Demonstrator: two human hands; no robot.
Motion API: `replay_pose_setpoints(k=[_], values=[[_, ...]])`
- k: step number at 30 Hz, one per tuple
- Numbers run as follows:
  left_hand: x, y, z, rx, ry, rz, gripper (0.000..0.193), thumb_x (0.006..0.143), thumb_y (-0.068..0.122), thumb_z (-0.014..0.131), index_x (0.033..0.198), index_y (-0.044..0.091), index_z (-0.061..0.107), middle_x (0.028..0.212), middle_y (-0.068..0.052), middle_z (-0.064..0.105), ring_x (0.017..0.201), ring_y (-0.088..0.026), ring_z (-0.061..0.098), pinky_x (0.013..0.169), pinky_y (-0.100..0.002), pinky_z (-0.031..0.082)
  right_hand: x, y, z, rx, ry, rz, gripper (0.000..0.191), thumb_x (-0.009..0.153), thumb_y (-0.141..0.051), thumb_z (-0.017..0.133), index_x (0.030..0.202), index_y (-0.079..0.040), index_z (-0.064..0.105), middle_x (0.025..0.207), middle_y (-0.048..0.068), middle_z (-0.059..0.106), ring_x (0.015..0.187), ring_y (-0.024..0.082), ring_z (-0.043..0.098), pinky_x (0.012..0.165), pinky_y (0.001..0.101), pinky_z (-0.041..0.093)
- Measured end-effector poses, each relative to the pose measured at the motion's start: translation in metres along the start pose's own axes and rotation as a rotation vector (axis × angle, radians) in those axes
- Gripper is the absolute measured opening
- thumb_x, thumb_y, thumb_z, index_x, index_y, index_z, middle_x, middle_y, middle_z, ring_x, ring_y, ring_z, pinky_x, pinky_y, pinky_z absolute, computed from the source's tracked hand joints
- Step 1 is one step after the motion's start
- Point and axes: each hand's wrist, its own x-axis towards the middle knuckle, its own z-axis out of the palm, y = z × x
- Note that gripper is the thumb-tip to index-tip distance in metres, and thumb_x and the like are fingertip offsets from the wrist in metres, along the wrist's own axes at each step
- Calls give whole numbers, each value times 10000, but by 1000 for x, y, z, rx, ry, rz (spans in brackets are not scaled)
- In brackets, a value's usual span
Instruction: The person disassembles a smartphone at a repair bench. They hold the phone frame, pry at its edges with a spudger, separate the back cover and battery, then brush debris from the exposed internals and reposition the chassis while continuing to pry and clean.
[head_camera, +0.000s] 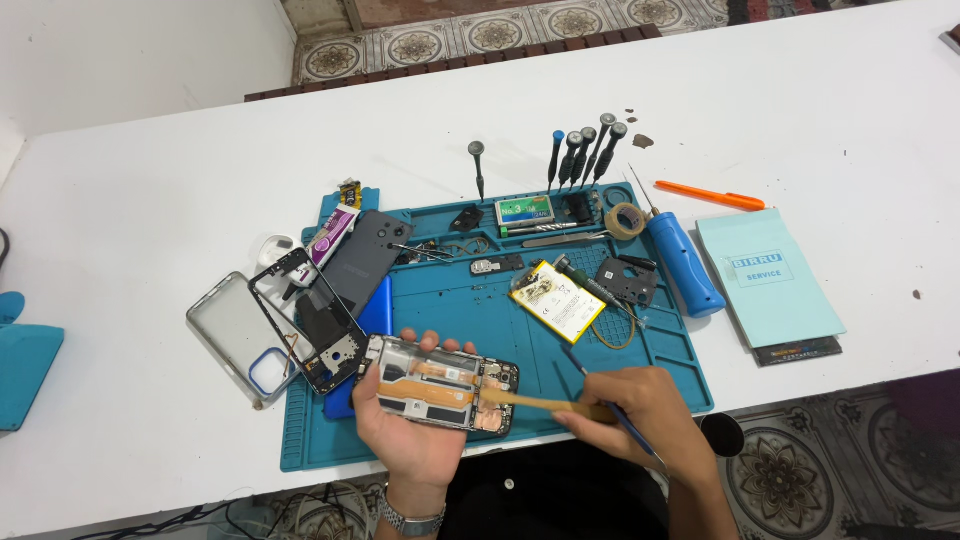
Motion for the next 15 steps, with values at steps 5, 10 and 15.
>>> replay_pose_setpoints(k=[5,10,15], values=[[0,1,-1,-79,-21,70,443,948,455,501,1162,67,518,1044,-117,541,1076,-326,520,1128,-567,360,-3,9,-5,63,-36,-117,351,700,-363,869,552,-115,670,425,18,594,377,162,552,382,325,374],[-1,1,-1,-113,-8,93,470,954,494,497,1149,67,517,1038,-119,540,1079,-331,525,1125,-577,355,-4,12,-3,96,-61,82,371,702,-361,864,563,-88,655,411,27,568,355,151,523,378,327,344],[-1,1,-1,-102,-29,89,480,954,499,496,1152,62,516,1036,-123,535,1074,-326,522,1132,-588,353,-3,10,-1,57,-52,106,427,714,-359,868,523,-73,616,401,32,557,336,151,504,368,324,336]])
